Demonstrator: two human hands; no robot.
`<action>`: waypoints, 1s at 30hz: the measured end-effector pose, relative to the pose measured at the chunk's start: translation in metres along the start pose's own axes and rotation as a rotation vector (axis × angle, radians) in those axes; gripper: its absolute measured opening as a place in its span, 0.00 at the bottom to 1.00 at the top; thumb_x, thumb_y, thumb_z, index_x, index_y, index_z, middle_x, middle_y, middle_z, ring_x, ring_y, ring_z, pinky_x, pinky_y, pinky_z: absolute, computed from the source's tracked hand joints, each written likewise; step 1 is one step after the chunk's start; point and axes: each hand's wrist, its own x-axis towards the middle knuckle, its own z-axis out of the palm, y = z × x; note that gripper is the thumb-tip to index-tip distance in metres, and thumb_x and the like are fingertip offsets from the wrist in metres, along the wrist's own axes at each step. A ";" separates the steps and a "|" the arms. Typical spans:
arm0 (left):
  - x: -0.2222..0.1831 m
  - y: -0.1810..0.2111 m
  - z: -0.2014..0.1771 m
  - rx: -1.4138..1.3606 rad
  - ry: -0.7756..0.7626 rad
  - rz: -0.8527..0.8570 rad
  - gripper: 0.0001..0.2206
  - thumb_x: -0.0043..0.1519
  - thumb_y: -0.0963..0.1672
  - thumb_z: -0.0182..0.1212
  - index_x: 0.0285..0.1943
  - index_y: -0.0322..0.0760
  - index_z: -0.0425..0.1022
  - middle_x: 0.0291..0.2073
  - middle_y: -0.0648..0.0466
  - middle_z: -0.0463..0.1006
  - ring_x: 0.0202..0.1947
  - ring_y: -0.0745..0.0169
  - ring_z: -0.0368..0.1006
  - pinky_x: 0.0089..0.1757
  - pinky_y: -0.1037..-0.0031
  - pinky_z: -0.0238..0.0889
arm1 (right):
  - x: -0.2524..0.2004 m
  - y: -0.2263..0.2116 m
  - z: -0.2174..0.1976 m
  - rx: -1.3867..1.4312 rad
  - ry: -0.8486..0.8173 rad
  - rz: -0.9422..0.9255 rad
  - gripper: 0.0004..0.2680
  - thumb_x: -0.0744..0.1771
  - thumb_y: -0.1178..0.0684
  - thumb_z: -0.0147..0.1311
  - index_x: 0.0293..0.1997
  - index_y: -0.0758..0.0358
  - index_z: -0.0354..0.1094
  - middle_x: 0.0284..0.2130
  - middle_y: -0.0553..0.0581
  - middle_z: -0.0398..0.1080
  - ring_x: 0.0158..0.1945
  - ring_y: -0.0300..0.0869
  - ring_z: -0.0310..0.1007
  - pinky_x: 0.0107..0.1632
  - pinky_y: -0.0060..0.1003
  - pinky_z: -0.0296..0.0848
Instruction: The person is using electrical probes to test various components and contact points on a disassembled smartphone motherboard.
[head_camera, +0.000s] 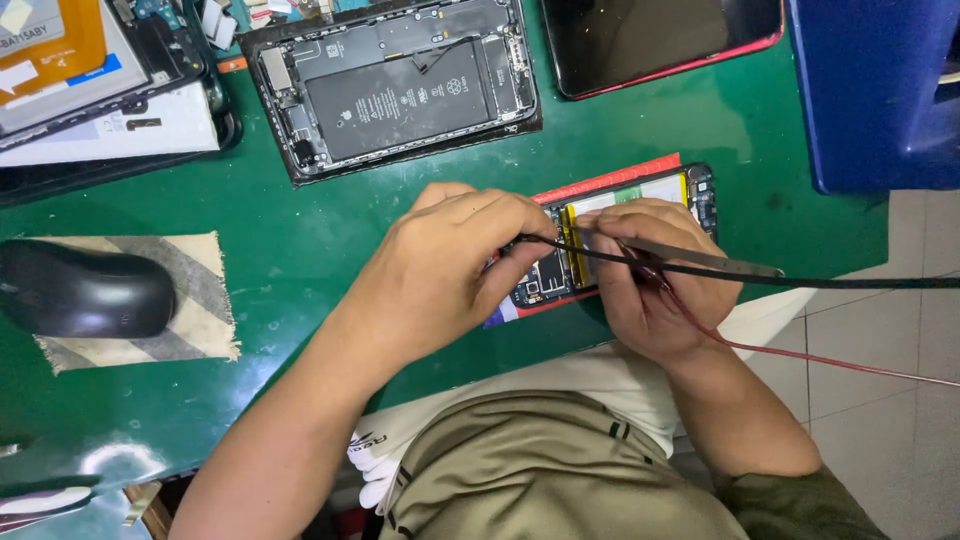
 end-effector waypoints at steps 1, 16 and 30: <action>0.000 0.000 0.000 0.000 -0.001 0.001 0.04 0.56 0.39 0.54 0.36 0.37 0.65 0.30 0.57 0.72 0.29 0.63 0.67 0.41 0.73 0.55 | 0.000 0.000 0.000 0.000 0.001 0.000 0.02 0.63 0.65 0.45 0.32 0.74 0.59 0.27 0.65 0.67 0.32 0.52 0.70 0.40 0.40 0.69; 0.000 0.000 -0.001 -0.003 -0.020 -0.017 0.03 0.56 0.39 0.53 0.36 0.38 0.65 0.31 0.58 0.72 0.30 0.64 0.68 0.42 0.72 0.55 | 0.001 0.000 -0.001 -0.015 -0.021 0.014 0.02 0.62 0.64 0.45 0.31 0.74 0.60 0.28 0.65 0.67 0.33 0.51 0.70 0.40 0.40 0.69; 0.000 0.001 0.001 0.036 -0.019 0.024 0.04 0.56 0.39 0.53 0.37 0.37 0.65 0.34 0.57 0.73 0.35 0.63 0.69 0.42 0.73 0.54 | 0.002 -0.001 -0.001 -0.015 -0.002 0.000 0.02 0.62 0.64 0.46 0.30 0.73 0.62 0.27 0.64 0.68 0.31 0.50 0.70 0.39 0.39 0.68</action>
